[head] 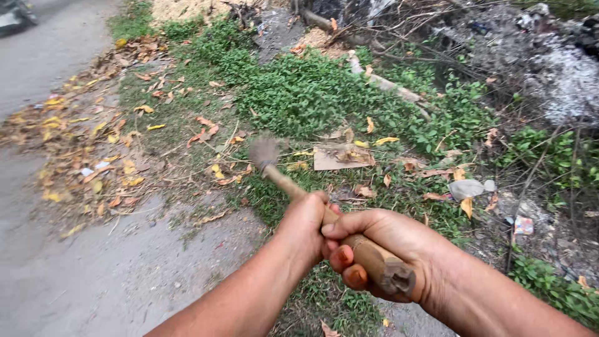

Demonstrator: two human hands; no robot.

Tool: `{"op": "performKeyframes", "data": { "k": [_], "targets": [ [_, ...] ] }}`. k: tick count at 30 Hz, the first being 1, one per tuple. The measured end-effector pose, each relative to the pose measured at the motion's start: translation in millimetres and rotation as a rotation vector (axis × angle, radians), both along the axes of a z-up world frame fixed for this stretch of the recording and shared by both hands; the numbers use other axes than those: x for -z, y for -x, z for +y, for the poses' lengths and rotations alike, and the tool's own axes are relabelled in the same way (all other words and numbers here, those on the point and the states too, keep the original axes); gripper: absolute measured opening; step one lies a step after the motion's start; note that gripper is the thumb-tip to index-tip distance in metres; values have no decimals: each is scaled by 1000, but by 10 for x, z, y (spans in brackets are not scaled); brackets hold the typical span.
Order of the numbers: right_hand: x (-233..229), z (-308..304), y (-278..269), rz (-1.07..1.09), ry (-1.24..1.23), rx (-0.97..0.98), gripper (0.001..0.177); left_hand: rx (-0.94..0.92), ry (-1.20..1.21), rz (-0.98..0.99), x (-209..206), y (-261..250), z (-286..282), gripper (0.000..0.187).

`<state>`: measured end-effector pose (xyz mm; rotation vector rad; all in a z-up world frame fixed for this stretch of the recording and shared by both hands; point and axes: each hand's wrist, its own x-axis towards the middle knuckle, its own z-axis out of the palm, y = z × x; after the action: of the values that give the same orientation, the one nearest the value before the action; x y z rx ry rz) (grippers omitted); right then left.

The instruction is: The person sweeps dry leaves, dirt, and debris along the ground using a handheld broom.

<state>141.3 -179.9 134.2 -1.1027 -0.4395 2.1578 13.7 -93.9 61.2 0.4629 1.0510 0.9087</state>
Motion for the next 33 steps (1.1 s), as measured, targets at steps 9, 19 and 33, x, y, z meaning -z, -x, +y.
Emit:
{"op": "performKeyframes", "data": {
  "k": [9, 19, 33],
  "targets": [
    [477, -437, 85, 7, 300, -103, 15, -219, 400, -165, 752, 165, -715, 22],
    [422, -978, 1405, 158, -142, -87, 28, 214, 102, -94, 331, 1134, -591, 22],
    [475, -1054, 2445, -88, 186, -333, 11, -187, 3, 79, 551, 2428, -1535, 25]
  ]
}}
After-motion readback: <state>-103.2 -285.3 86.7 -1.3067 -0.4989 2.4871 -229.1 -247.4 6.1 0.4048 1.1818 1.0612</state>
